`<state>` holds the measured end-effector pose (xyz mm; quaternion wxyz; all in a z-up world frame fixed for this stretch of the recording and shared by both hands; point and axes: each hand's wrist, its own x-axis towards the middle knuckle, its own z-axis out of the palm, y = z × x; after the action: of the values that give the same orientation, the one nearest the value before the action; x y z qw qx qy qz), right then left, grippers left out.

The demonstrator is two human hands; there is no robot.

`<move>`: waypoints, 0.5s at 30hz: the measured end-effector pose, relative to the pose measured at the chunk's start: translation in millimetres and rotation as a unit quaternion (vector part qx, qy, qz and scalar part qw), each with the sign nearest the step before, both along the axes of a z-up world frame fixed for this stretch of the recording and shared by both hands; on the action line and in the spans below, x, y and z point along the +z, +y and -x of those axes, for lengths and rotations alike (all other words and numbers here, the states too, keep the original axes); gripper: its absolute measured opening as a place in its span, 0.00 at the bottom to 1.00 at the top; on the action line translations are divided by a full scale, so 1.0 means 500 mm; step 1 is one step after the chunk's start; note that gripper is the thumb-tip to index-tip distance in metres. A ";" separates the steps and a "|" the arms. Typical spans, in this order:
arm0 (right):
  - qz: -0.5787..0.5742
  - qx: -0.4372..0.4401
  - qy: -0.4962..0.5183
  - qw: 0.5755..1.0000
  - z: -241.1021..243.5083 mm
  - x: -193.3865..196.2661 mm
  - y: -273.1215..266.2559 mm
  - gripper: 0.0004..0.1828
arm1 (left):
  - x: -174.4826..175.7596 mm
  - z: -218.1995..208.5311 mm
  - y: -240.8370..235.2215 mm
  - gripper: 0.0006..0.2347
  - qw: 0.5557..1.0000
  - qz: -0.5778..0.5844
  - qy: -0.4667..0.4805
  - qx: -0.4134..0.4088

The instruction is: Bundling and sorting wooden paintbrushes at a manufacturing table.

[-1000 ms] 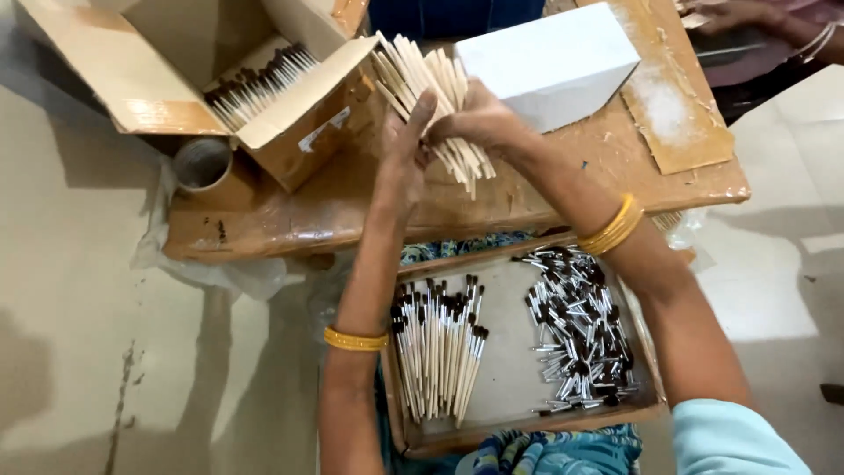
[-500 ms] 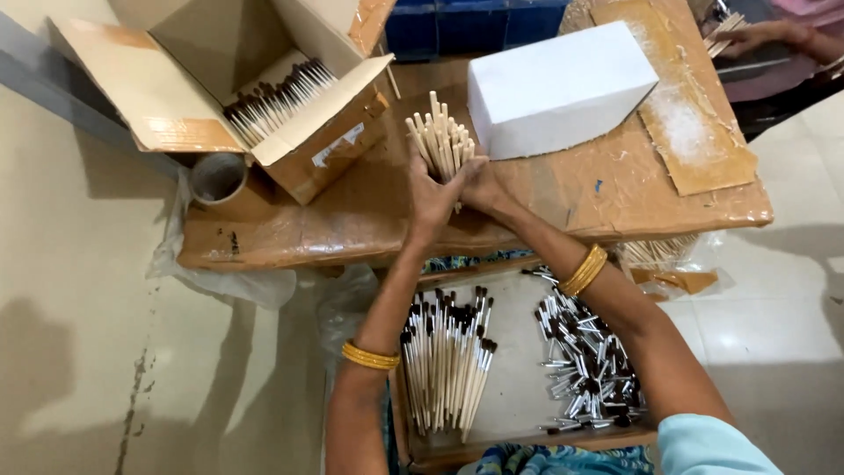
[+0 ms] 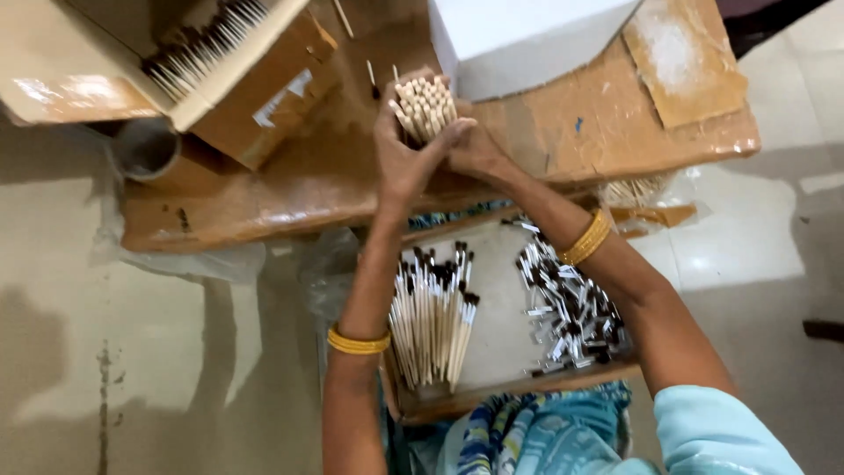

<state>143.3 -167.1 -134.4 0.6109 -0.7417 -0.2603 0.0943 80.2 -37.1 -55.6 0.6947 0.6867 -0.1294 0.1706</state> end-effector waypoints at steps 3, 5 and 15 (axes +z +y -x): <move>0.056 -0.005 0.087 0.995 -0.023 -0.056 -0.007 0.25 | -0.026 -0.012 0.019 0.27 0.996 0.007 0.075 -0.039; 0.119 -0.006 0.181 0.976 0.047 -0.068 -0.041 0.24 | 0.011 0.061 0.026 0.29 0.987 0.001 0.136 -0.081; -0.063 0.223 0.581 0.780 0.518 -0.270 -0.140 0.50 | -0.242 0.435 -0.054 0.20 0.873 0.183 0.363 -0.269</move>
<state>-115.5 -237.1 -269.5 0.6540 -0.4273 -0.0198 0.6240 -137.5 -64.3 -176.4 0.8252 0.4994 -0.0142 -0.2636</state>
